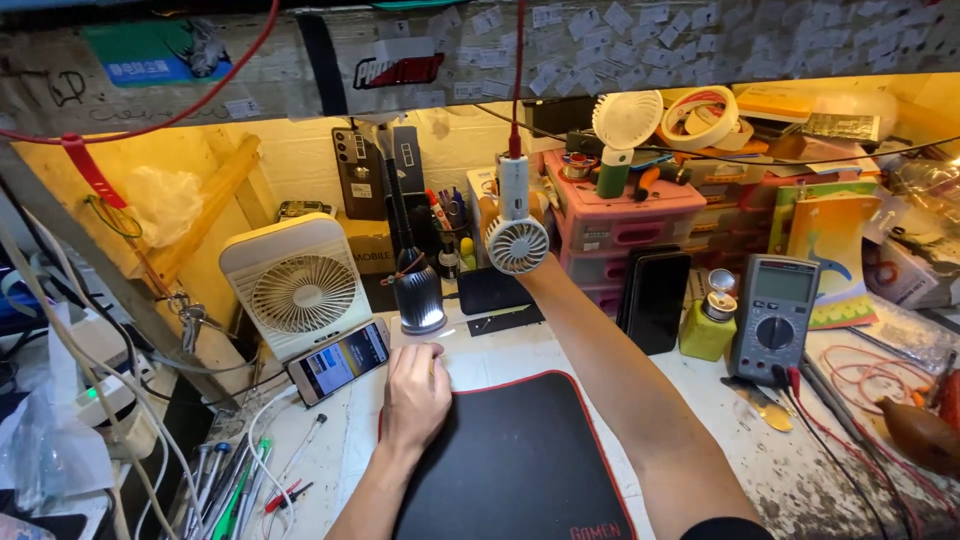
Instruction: A person is working at a cluttered repair bench, interacting with a smartphone, manipulating small wires, and adjusting a mousepad.
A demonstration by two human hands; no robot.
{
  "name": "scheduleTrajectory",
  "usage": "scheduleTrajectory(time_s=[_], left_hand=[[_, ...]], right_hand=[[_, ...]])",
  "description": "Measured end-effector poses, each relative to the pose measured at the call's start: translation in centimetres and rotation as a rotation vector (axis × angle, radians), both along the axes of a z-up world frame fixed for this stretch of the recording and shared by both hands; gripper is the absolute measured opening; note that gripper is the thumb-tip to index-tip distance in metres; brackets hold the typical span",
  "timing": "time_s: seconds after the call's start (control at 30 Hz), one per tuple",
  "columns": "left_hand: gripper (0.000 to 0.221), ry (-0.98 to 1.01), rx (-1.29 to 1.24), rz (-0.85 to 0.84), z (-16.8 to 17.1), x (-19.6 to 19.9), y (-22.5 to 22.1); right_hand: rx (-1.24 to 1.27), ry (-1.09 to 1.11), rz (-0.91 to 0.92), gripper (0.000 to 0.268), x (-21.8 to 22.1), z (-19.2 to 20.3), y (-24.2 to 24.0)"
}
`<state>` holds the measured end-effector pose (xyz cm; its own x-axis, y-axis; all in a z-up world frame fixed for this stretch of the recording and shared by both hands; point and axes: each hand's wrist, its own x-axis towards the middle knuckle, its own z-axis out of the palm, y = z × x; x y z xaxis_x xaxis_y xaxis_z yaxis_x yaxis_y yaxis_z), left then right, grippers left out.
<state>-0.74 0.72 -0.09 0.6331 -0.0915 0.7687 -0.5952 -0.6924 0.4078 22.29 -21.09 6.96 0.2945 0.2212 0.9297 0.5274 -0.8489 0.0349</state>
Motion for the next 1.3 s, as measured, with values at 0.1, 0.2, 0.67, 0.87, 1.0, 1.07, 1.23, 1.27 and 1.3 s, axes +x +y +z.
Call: scheduleTrajectory(time_s=[0.1,0.2,0.67,0.87,1.0,1.07,1.23,1.27,1.3], left_hand=[[0.014,-0.015,-0.023,0.009,0.3,-0.3,0.1],[0.012,-0.07,0.001,0.061,-1.7,1.1,0.5],[0.013,-0.043,-0.043,0.075,-1.5,0.7,0.2],[0.012,-0.032,-0.047,0.088,-1.6,0.6,0.5],[0.012,-0.008,-0.05,0.083,-1.4,0.5,0.4],[0.012,0.0,-0.05,0.08,-1.7,0.7,0.6],[0.012,-0.001,-0.049,0.081,-1.6,0.6,0.6],[0.012,0.002,-0.056,0.075,-1.6,0.6,0.6],[0.012,0.004,-0.062,0.069,-1.6,0.6,0.5]], right_hand=[[0.083,-0.052,0.224,0.013,-5.8,3.6,-1.1],[-0.129,-0.023,-0.185,0.033,-4.7,1.2,-4.5],[0.547,0.375,0.051,0.096,-9.6,10.1,-14.7],[0.681,0.633,0.082,0.087,-10.2,11.8,-14.1],[0.713,0.686,0.044,0.081,-9.6,12.4,-14.1],[0.724,0.691,0.032,0.083,-8.4,11.5,-14.9],[0.781,0.683,0.059,0.091,-9.7,12.3,-13.6],[0.779,0.675,0.042,0.088,-10.4,12.8,-13.0],[0.776,0.667,0.026,0.085,-11.0,13.2,-12.5]])
